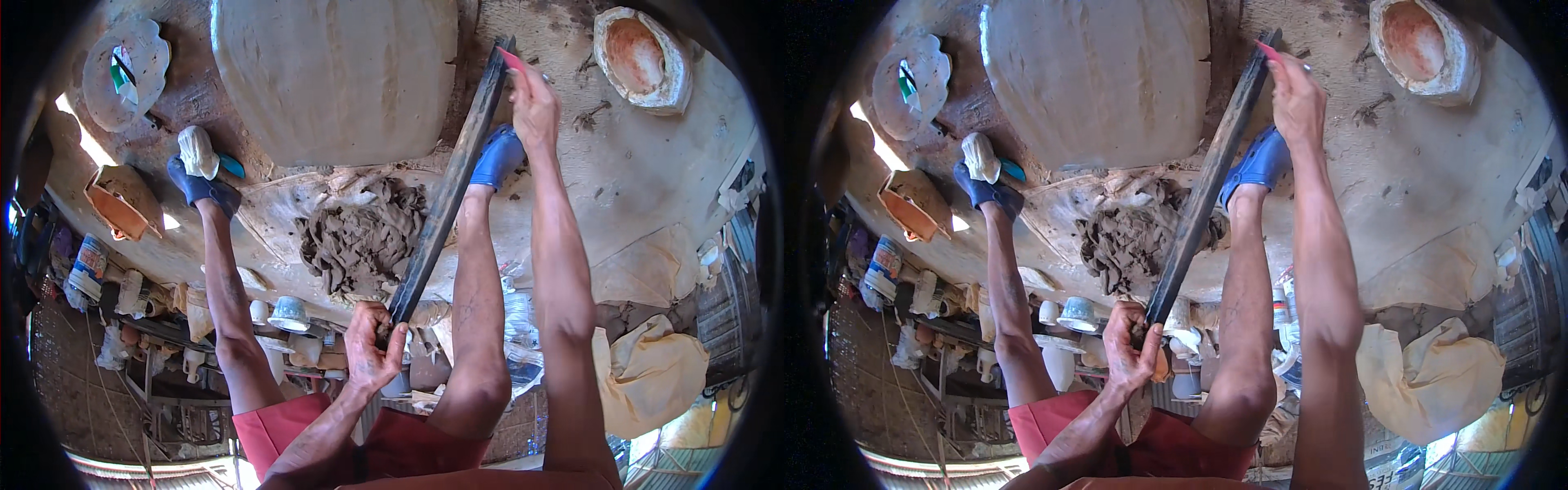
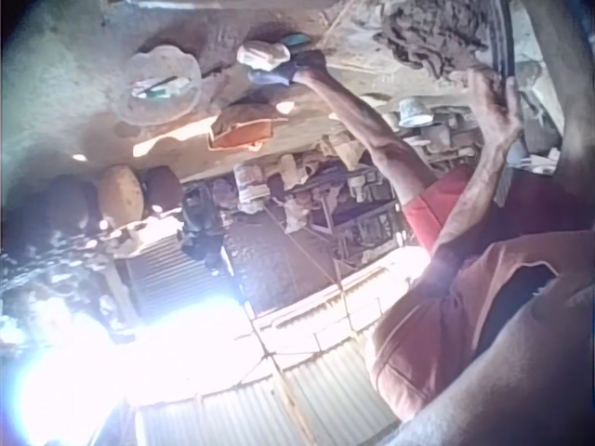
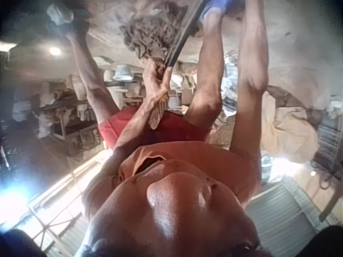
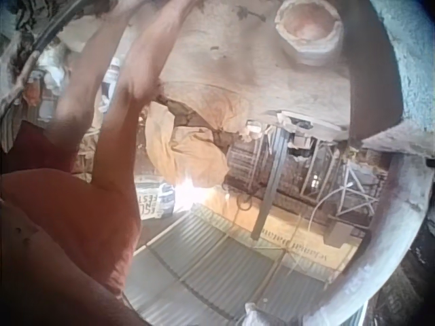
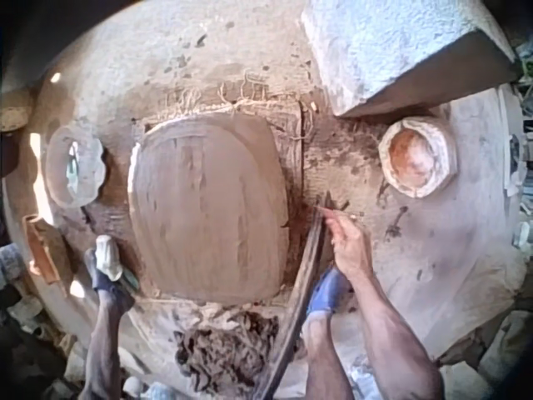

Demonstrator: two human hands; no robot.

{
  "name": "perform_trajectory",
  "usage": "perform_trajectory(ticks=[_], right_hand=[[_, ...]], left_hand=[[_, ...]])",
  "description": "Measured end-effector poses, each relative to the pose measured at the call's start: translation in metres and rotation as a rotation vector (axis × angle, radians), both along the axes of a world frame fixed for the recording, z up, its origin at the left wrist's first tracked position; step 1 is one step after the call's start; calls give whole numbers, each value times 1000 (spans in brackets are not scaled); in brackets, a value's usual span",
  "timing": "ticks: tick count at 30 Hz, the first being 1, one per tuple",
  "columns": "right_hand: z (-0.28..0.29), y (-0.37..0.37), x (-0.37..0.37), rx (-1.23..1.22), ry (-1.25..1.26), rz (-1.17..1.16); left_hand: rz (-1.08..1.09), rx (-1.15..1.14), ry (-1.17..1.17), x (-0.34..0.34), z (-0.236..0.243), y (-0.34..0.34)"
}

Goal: The person uses their hands to separate a large clay pot from its outer mold, then uses a cloth to wipe the inside of the mold and a red tool to smooth a flat piece of clay.

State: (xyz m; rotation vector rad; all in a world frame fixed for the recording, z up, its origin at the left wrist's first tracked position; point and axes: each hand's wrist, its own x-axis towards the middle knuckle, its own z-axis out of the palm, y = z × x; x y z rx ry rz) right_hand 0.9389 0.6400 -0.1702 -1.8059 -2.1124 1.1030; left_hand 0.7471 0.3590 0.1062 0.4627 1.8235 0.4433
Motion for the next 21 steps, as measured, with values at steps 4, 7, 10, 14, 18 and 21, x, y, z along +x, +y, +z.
perform_trajectory(ticks=[4,7,10,14,18,21], right_hand=[[64,-63,16,-49,96,-200],[150,-140,3,-338,172,-339],[190,-188,0,-797,9,-267],[227,-169,-18,-895,-74,-98],[247,-155,-46,-574,255,454],[256,-156,-60,-482,210,686]], left_hand=[[-38,-18,70,-5,-3,-1],[-37,-80,96,-28,-9,3],[-136,-37,71,-58,-20,11],[-124,-66,53,-70,-24,3],[-254,125,212,-66,-23,-4],[-288,217,238,-55,-18,11]])
